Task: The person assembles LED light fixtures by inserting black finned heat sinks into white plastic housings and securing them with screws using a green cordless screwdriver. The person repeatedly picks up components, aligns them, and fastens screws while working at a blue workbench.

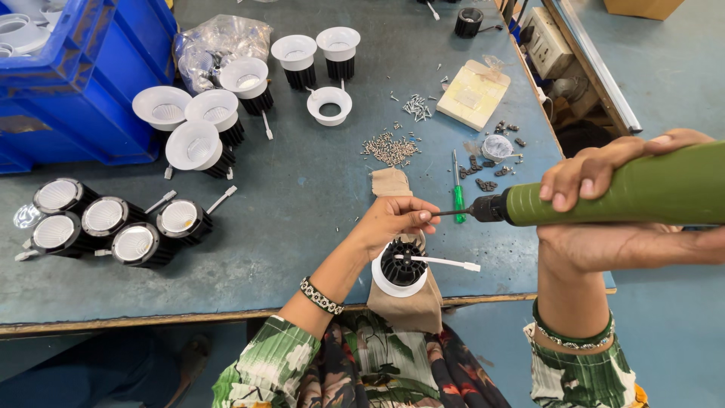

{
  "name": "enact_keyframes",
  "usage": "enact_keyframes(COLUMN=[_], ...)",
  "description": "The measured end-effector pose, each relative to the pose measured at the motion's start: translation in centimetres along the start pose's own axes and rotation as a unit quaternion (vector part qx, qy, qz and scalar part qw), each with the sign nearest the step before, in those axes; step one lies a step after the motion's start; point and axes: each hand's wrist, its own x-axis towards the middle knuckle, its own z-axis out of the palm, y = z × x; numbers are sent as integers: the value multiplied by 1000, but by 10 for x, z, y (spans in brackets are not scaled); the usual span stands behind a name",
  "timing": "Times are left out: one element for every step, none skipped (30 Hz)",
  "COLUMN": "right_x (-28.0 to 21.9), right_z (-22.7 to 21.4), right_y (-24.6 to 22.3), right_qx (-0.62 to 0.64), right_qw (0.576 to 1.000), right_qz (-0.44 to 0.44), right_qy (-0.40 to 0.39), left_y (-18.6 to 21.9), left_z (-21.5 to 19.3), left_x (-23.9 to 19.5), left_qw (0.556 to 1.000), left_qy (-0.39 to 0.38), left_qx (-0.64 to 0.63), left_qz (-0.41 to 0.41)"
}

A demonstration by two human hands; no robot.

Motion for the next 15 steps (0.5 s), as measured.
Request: enact_keyframes(right_x=[0, 0, -1, -2, -3, -3, -4, -5, -4, -4, -2, -3, -3, -3, -3], right_z=[0, 0, 0, 0, -1, -3, -4, -7, -10, -15, -20, -26, -33, -40, -47], right_y=[0, 0, -1, -1, -1, -1, -1, -1, 0, 2, 3, 2, 3, 1, -1], right_qx=[-4, -6, -6, -5, -2, -3, -3, -7, -11, -16, -23, -20, -14, 2, 4], right_qw=[1000, 1000, 1000, 1000, 1000, 1000, 1000, 1000, 1000, 1000, 1000, 1000, 1000, 1000, 1000], right_qz=[1, 5, 9, 12, 16, 14, 13, 6, -2, -9, -18, -17, -17, -6, 0], right_qy=[0, 4, 4, 4, 1, -2, -5, -7, -7, -7, -5, 2, 7, 18, 23], left_y=[4, 9, 15, 21, 27, 33, 39, 42, 44, 45, 42, 38, 34, 31, 28], left_z=[2, 4, 5, 6, 8, 10, 12, 15, 19, 23, 29, 36, 41, 45, 48], left_x=[-2, -4, -7, -10, -12, -14, -18, -23, -30, -35, -41, -46, -48, -49, -49], left_qw=[1000, 999, 997, 995, 994, 993, 990, 971, 942, 903, 862, 813, 757, 778, 798], left_qy=[-12, -31, -51, -70, -56, -42, -27, -16, -4, 7, -2, -11, -20, -34, -48], left_qx=[11, 28, 46, 63, 85, 107, 129, 227, 322, 415, 479, 539, 596, 580, 563], left_qz=[12, 21, 29, 38, 40, 42, 43, 69, 92, 114, 167, 219, 269, 241, 212])
